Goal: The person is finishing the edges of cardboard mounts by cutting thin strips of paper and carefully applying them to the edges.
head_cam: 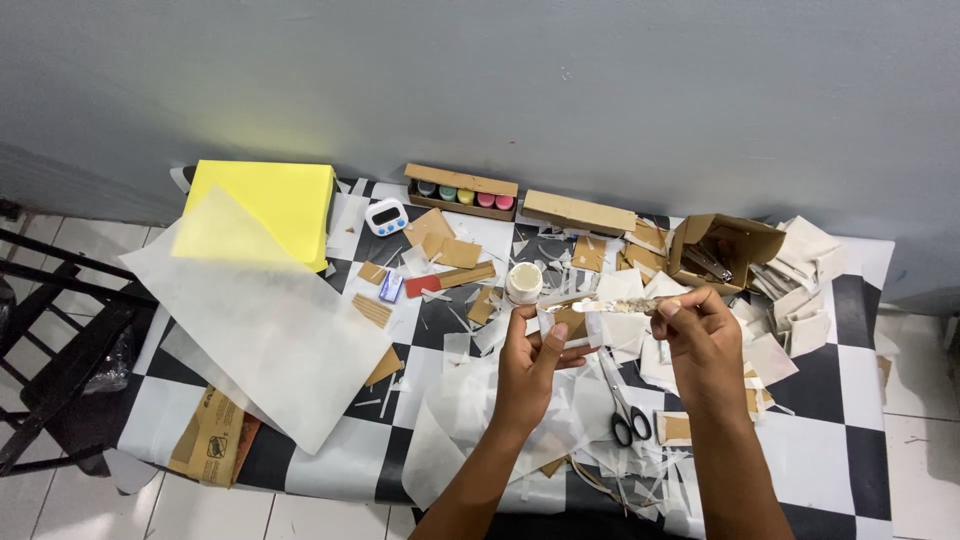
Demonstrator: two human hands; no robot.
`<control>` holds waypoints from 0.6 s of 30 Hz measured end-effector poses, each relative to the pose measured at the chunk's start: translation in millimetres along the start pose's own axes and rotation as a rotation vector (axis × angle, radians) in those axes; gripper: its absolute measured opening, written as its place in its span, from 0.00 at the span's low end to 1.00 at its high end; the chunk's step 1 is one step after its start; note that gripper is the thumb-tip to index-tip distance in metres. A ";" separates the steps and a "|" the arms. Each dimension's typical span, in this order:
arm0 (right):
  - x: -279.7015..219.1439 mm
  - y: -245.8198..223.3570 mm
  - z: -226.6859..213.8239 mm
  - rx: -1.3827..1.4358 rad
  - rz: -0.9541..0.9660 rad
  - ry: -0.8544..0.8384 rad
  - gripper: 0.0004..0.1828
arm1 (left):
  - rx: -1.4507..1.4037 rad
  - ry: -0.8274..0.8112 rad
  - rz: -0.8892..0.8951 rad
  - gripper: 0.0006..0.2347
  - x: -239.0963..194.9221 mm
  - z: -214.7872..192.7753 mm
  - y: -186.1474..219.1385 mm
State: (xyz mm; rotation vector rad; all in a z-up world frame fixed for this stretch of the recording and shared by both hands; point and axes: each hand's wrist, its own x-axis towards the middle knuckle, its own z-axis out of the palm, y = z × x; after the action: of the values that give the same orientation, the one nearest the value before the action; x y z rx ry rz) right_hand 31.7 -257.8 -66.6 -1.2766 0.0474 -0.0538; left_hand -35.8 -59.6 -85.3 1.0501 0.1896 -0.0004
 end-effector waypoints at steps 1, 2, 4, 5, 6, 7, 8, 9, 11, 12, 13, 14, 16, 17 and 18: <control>0.0 0.6 0.3 0.000 0.000 0.001 0.07 | 0.000 -0.001 -0.001 0.20 -0.2 1.5 1.2; 0.0 1.1 0.6 -0.026 -0.006 0.000 0.07 | -0.004 -0.006 -0.001 0.20 -0.4 3.0 2.3; -0.1 1.2 0.8 -0.051 -0.012 0.000 0.07 | -0.008 -0.011 -0.002 0.21 -0.3 3.6 2.9; -0.2 0.8 0.8 -0.079 -0.024 0.007 0.08 | 0.006 -0.011 -0.004 0.21 -0.1 2.5 2.5; 0.0 0.1 0.5 -0.107 -0.035 0.012 0.09 | 0.018 -0.009 -0.006 0.21 0.0 1.9 1.7; -0.2 -1.6 0.7 -0.108 -0.034 0.010 0.09 | 0.017 -0.007 -0.005 0.21 0.6 0.9 -0.6; -0.8 -3.2 0.9 -0.106 -0.035 0.010 0.09 | 0.004 -0.005 -0.008 0.21 0.9 -0.2 -3.1; -1.4 -4.8 0.9 -0.105 -0.035 0.009 0.08 | -0.010 -0.003 -0.012 0.21 1.2 -1.2 -5.6; -0.7 -3.7 2.5 -0.103 -0.046 0.001 0.08 | 0.000 -0.006 -0.010 0.21 1.5 -1.7 -3.1; -1.0 -3.0 3.1 -0.102 -0.055 -0.008 0.09 | 0.010 -0.005 -0.008 0.21 0.9 -2.0 -2.1; -0.8 -4.0 4.1 -0.102 -0.054 -0.007 0.09 | 0.010 -0.005 -0.009 0.21 2.0 -1.3 -4.1; -1.6 -4.8 4.9 -0.138 -0.059 -0.010 0.09 | 0.005 -0.003 -0.006 0.21 2.4 -0.7 -6.2; -2.6 -5.4 4.0 -0.175 -0.065 -0.011 0.09 | 0.001 -0.002 -0.003 0.21 2.1 0.1 -6.9; -2.9 -5.1 2.5 -0.186 -0.058 -0.002 0.10 | -0.007 -0.001 -0.009 0.21 1.3 0.2 -5.4; -1.3 -5.1 1.6 -0.198 -0.054 0.003 0.10 | -0.016 0.002 -0.011 0.22 1.7 0.4 -3.6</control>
State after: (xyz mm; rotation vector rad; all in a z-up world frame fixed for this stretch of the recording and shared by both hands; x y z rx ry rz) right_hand 30.4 -257.7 -61.3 -1.4757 0.0211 -0.0993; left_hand -34.4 -61.6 -88.4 1.0327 0.1965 -0.0080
